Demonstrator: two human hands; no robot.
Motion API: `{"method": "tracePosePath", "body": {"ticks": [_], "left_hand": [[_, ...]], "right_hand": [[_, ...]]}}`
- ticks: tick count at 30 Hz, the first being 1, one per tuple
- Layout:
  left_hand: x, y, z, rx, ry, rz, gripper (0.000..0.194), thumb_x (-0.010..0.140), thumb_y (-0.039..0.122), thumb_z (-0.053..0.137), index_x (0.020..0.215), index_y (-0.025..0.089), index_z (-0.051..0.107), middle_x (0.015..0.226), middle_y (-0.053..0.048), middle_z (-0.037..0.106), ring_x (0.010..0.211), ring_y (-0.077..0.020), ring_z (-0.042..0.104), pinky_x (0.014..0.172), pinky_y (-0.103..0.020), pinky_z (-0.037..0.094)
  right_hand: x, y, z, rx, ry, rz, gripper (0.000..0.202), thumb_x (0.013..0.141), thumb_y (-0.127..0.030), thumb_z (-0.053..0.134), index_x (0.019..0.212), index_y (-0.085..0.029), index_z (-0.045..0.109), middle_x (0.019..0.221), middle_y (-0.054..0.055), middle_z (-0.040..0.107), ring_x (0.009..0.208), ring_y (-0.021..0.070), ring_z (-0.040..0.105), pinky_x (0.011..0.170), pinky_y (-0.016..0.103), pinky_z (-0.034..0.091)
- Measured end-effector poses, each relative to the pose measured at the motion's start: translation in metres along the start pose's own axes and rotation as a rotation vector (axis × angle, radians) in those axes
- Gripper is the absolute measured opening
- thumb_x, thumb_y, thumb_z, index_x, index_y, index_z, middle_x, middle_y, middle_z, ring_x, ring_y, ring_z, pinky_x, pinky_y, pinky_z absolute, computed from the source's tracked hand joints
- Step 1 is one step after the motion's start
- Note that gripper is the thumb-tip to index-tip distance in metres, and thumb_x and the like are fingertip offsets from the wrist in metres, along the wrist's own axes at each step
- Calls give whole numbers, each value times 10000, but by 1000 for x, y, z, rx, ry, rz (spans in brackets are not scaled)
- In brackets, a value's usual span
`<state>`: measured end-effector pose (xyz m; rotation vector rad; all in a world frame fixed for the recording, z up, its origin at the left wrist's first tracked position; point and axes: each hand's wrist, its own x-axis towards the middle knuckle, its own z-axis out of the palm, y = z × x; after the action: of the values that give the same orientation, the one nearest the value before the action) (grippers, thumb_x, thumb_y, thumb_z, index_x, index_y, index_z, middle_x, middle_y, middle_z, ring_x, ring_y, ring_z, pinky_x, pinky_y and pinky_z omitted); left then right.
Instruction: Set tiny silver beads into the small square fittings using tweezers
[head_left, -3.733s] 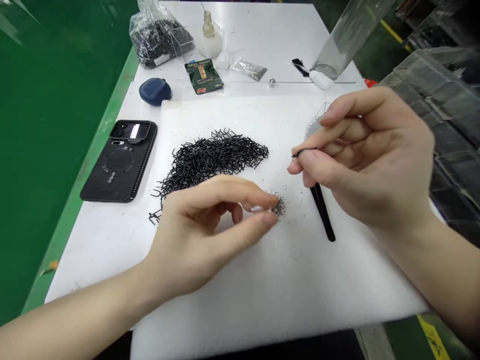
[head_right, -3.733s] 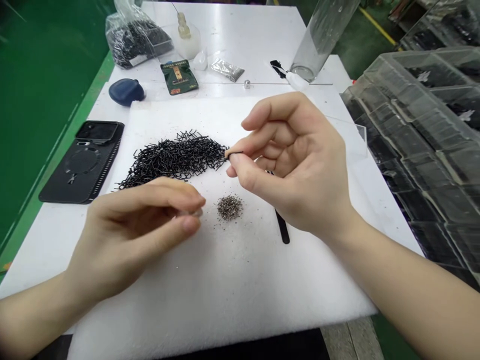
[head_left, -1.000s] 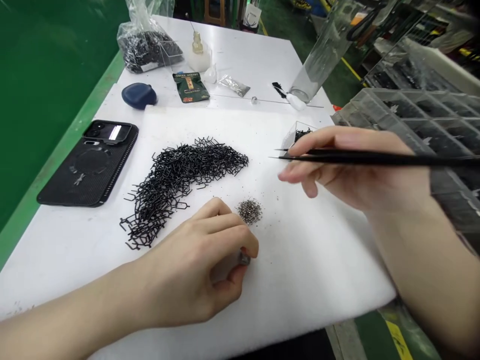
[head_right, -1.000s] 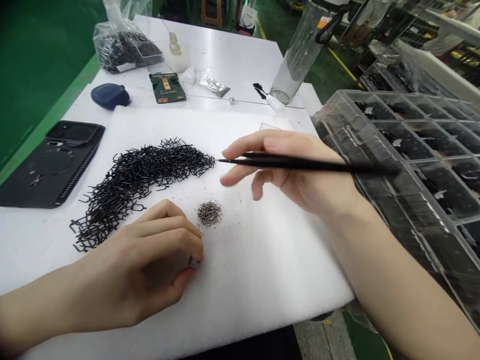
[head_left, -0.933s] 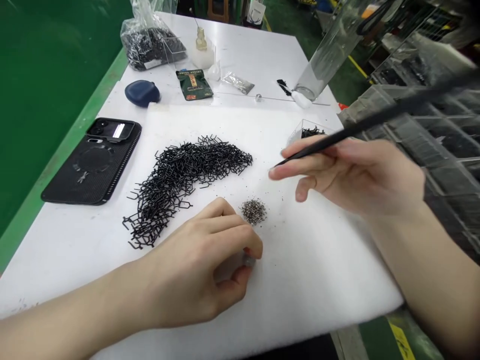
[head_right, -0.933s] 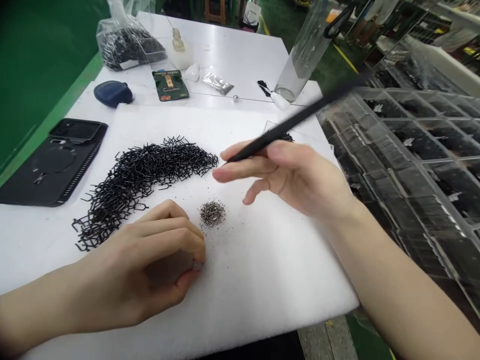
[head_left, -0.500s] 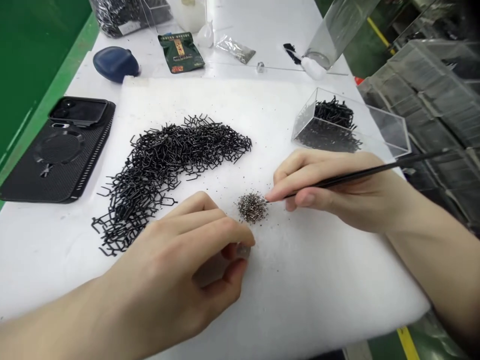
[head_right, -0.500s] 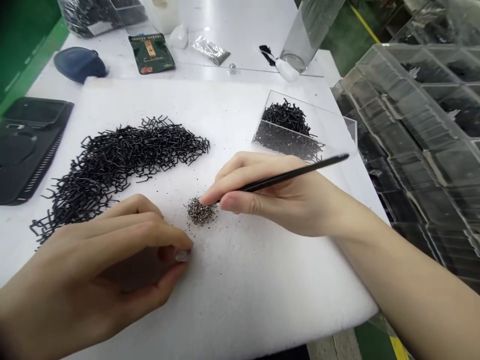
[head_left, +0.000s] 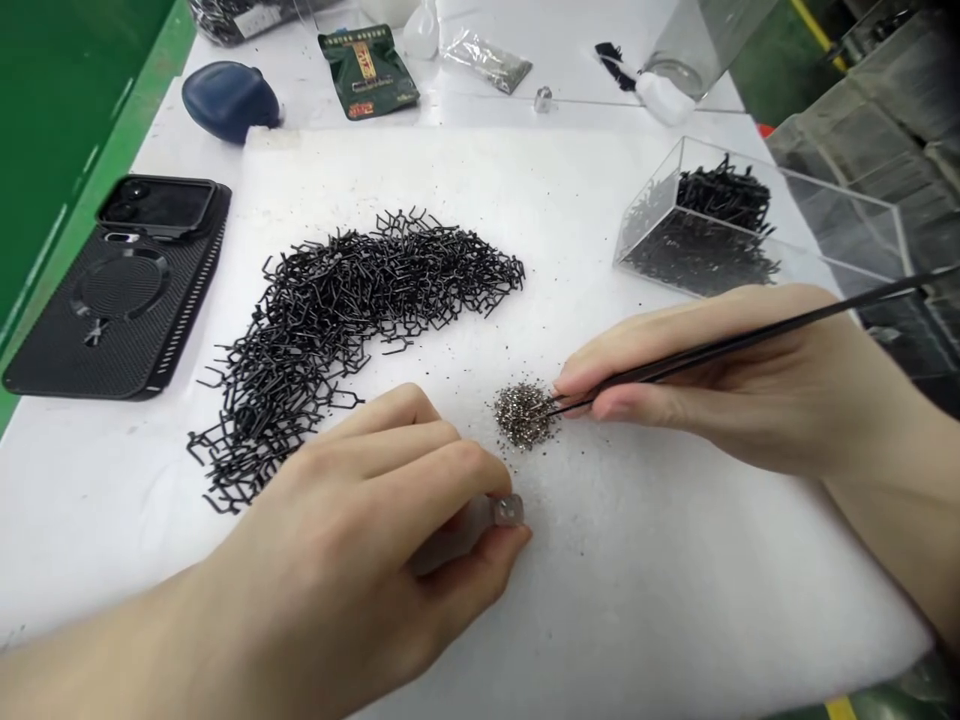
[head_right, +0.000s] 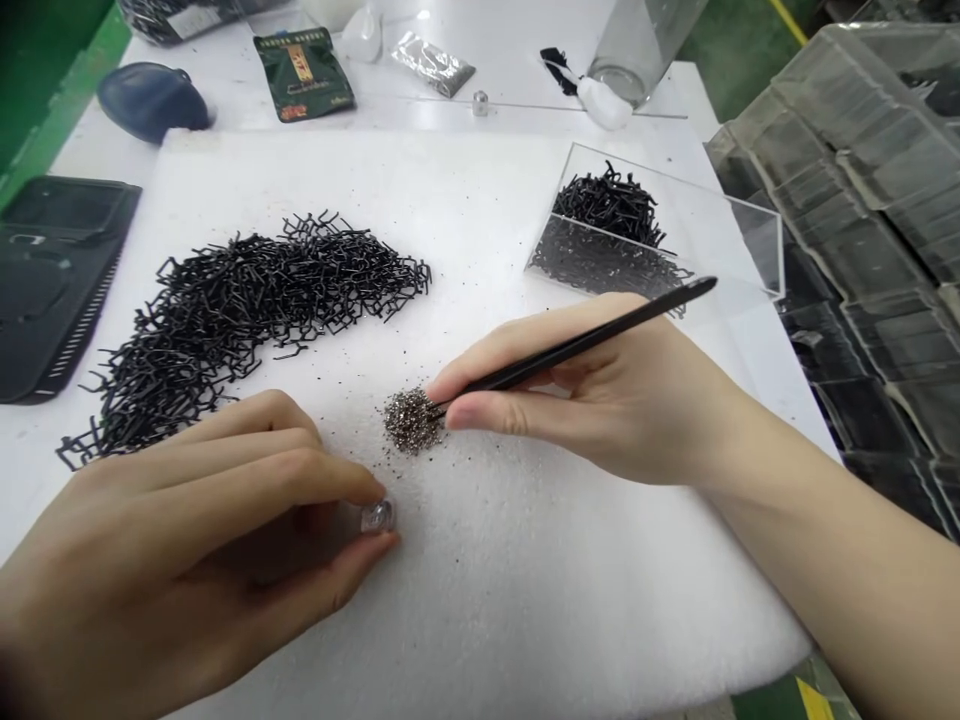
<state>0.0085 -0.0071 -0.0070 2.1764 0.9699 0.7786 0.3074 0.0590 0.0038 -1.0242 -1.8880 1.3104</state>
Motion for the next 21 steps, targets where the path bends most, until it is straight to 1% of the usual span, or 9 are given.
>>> {"method": "tracePosePath", "body": {"ticks": [2, 5, 7, 9, 16, 19, 21], "left_hand": [[0, -1, 1, 2, -3, 4, 165, 1110, 100, 725, 1056, 244, 784, 776, 82, 677, 808, -137, 623, 750, -269, 552], [0, -2, 2, 15, 7, 18, 162, 1117, 120, 699, 1052, 248, 776, 769, 75, 676, 804, -150, 630, 727, -294, 561], [1, -2, 2, 14, 7, 28, 173, 1115, 119, 681, 1048, 249, 774, 758, 73, 674, 799, -152, 638, 717, -298, 570], [2, -3, 2, 11, 6, 28, 173, 1113, 121, 680, 1046, 247, 778, 752, 72, 675, 799, -150, 645, 711, -294, 577], [-1, -2, 1, 19, 10, 27, 159, 1122, 134, 697, 1048, 251, 776, 753, 76, 687, 798, -144, 679, 710, -276, 589], [-2, -3, 2, 61, 31, 31, 169, 1148, 151, 689, 1029, 250, 757, 764, 66, 708, 818, -155, 711, 746, -276, 612], [-1, -4, 3, 92, 45, 36, 171, 1163, 151, 690, 1039, 245, 762, 786, 62, 734, 815, -158, 713, 770, -277, 619]], "right_hand": [[1, -1, 0, 0, -18, -9, 143, 975, -313, 1084, 1078, -398, 1033, 1059, -30, 992, 969, 202, 966, 883, 250, 794], [2, -1, 1, 7, -22, -11, 199, 971, -266, 1078, 1083, -424, 1030, 1064, -67, 991, 987, 173, 966, 920, 205, 781], [2, -1, 1, 16, -21, -4, 217, 970, -256, 1074, 1081, -436, 1027, 1058, -88, 988, 985, 149, 964, 929, 169, 765], [3, 0, 2, 17, -23, -2, 223, 966, -259, 1078, 1082, -441, 1026, 1056, -94, 988, 981, 145, 964, 924, 158, 763], [1, -1, -2, -26, 0, 17, 129, 972, -331, 1089, 1053, -413, 1031, 1030, -39, 987, 952, 220, 975, 873, 264, 814], [-1, -2, -4, -37, 27, 30, 99, 988, -333, 1080, 1044, -398, 1030, 1011, -13, 984, 923, 242, 973, 850, 298, 823], [-2, -3, -3, -6, 44, 24, 91, 1000, -336, 1073, 1049, -399, 1030, 997, 0, 981, 884, 248, 970, 802, 302, 822]]}}
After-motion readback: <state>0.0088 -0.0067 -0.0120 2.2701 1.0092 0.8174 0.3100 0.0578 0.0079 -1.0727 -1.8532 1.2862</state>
